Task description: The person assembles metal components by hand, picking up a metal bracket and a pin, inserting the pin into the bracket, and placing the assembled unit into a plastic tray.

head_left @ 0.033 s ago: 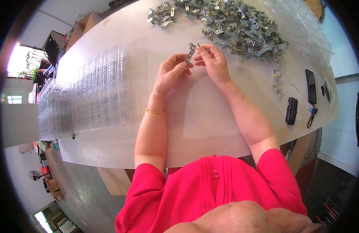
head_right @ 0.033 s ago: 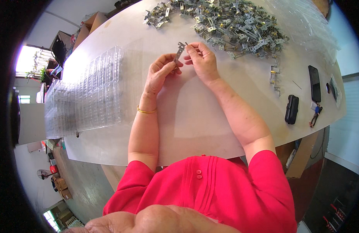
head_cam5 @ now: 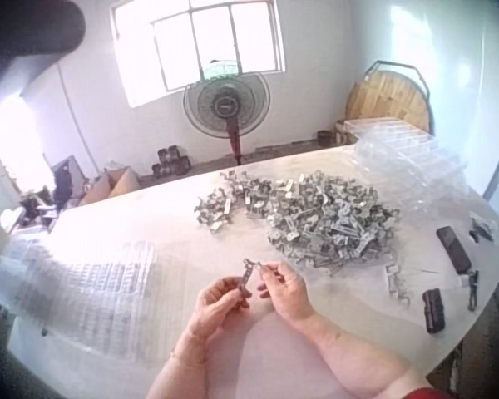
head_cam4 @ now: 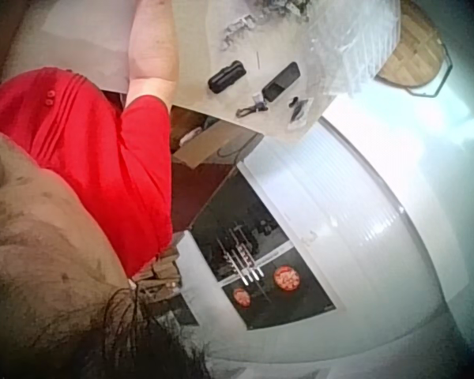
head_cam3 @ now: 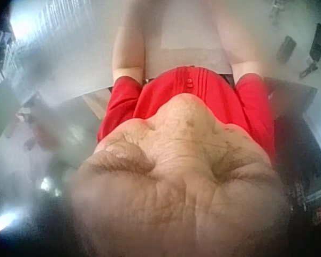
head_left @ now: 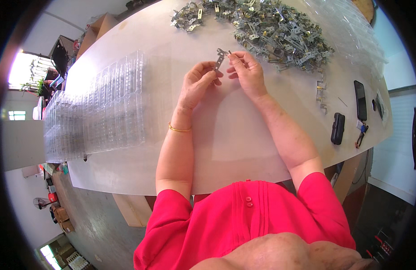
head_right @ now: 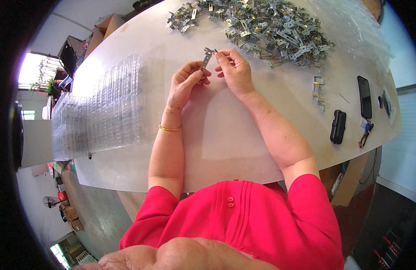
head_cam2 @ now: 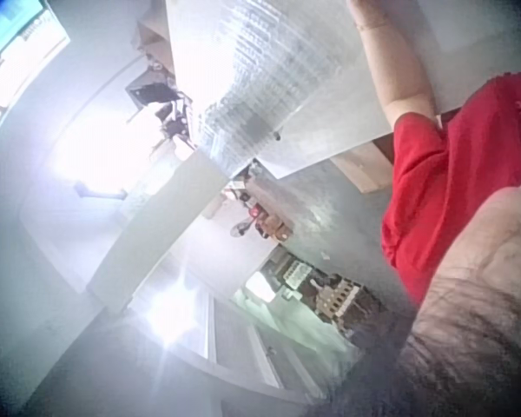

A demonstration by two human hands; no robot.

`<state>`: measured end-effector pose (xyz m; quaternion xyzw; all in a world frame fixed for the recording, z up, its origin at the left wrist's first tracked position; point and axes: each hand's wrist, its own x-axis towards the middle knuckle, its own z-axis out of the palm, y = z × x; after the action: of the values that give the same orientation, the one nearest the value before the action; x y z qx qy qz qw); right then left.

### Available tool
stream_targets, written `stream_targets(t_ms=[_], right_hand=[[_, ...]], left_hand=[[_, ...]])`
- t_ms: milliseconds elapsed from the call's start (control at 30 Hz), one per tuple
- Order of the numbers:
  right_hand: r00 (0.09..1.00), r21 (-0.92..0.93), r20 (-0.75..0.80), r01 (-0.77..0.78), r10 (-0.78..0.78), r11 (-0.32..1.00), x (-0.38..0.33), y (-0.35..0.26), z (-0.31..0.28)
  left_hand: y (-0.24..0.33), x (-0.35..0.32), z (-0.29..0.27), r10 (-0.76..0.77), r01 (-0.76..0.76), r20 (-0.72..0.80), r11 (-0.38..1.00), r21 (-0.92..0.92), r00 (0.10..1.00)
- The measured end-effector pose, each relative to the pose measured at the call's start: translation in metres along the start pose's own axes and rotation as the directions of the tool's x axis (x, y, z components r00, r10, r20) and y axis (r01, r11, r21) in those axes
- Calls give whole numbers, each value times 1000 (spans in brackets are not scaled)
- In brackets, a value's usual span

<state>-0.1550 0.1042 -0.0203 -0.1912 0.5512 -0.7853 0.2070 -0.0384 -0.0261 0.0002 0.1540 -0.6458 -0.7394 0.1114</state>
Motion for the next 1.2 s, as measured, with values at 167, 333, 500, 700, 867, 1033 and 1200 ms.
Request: stream_targets(t_ms=[167, 333, 500, 700, 867, 1033, 1200], right_hand=[[977, -525, 117, 211, -175, 824, -8, -3, 2], [925, -597, 199, 376, -323, 709, -8, -9, 11], [912, -617, 211, 404, -352, 675, -8, -9, 10], [851, -628, 356, 524, -385, 576, -10, -10, 9], [921, -665, 226, 383, -317, 641, -10, -12, 9], [884, -671, 308, 464, -352, 579, -9, -8, 10], [900, -678, 320, 436, -296, 592, -8, -10, 9]], left_hand=[[-7, 7, -2, 97, -99, -111, 995, -13, 989], [-10, 15, -8, 165, -171, -136, 985, -31, 977], [-14, 17, -7, 212, -211, -126, 977, 16, 969], [-16, 18, -6, 234, -229, -91, 972, 60, 968], [-15, 17, -4, 197, -187, -128, 979, 85, 972], [-18, 18, -7, 226, -219, -91, 972, 79, 970], [-23, 20, -5, 260, -254, -64, 963, 87, 963]])
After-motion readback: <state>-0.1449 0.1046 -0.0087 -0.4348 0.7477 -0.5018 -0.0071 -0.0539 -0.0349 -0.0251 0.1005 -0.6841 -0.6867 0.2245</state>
